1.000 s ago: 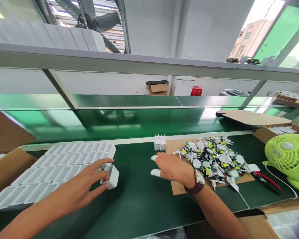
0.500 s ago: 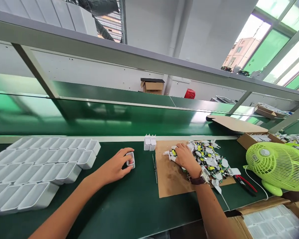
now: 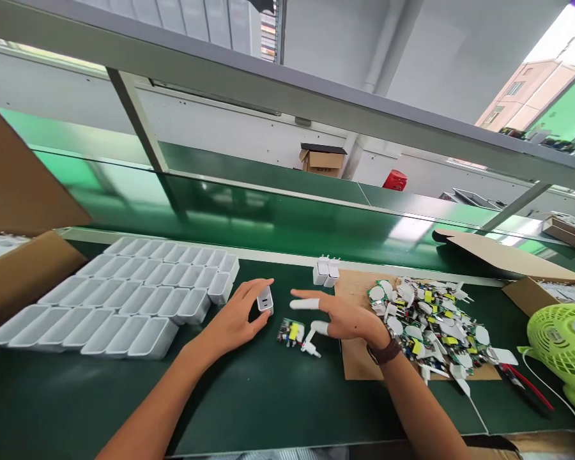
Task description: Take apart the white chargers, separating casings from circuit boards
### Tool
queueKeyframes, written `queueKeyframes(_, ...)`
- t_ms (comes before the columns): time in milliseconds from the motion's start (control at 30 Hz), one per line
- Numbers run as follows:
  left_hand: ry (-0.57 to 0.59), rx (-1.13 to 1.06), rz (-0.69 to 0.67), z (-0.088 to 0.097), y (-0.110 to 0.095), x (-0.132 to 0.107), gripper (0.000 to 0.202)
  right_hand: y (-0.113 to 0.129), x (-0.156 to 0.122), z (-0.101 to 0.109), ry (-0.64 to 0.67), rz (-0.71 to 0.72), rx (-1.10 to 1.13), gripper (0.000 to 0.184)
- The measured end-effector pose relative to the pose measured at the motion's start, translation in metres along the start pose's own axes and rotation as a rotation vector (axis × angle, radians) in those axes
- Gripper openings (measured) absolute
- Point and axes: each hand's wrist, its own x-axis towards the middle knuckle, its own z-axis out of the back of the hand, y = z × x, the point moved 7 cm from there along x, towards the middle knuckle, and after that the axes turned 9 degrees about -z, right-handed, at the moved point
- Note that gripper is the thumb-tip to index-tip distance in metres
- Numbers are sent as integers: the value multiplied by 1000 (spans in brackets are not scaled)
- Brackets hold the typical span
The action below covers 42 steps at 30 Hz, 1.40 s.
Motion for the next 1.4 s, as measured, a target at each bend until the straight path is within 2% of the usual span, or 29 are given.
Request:
queueKeyframes(100,-26,-4,-13,5,-1,-5,58,-17,20,-2,-153,-141,-167,55)
queueKeyframes(167,-36,-4,-22,7,-2,-6,58,-20,27,-10,-141,-175,-201,51)
queueKeyframes(333,-32,-2,-18,6,-1,-5,62,-2,37,-41,-82,38,-173,87)
queueKeyframes(433,-36,5,2,7,0,-5,65,-1,40,-50,-87,58,-152,72)
queueKeyframes(533,-38,10,35,7,2,-6,67,-5,35,-45,-121,10,-172,51)
queueKeyframes(667,-39,-5,94,5,6,-5,66,-8,27,-37,-148,-48,-194,42)
queueKeyframes(833,-14,-53,150,-3,14,-5,73,-8,31,-40,-110,-38,-169,31)
queueKeyframes(1033,-16,-116,120,-7,10,-3,90,-5,27,-36,-199,-7,-151,48)
queueKeyframes(1233,-95,-94,178,-9,20,-4,83,-7,25,-38,-225,11,-170,41)
queueKeyframes(1400,-103,37,237,-6,27,-4,82,-11,27,-39,-257,-20,-174,61)
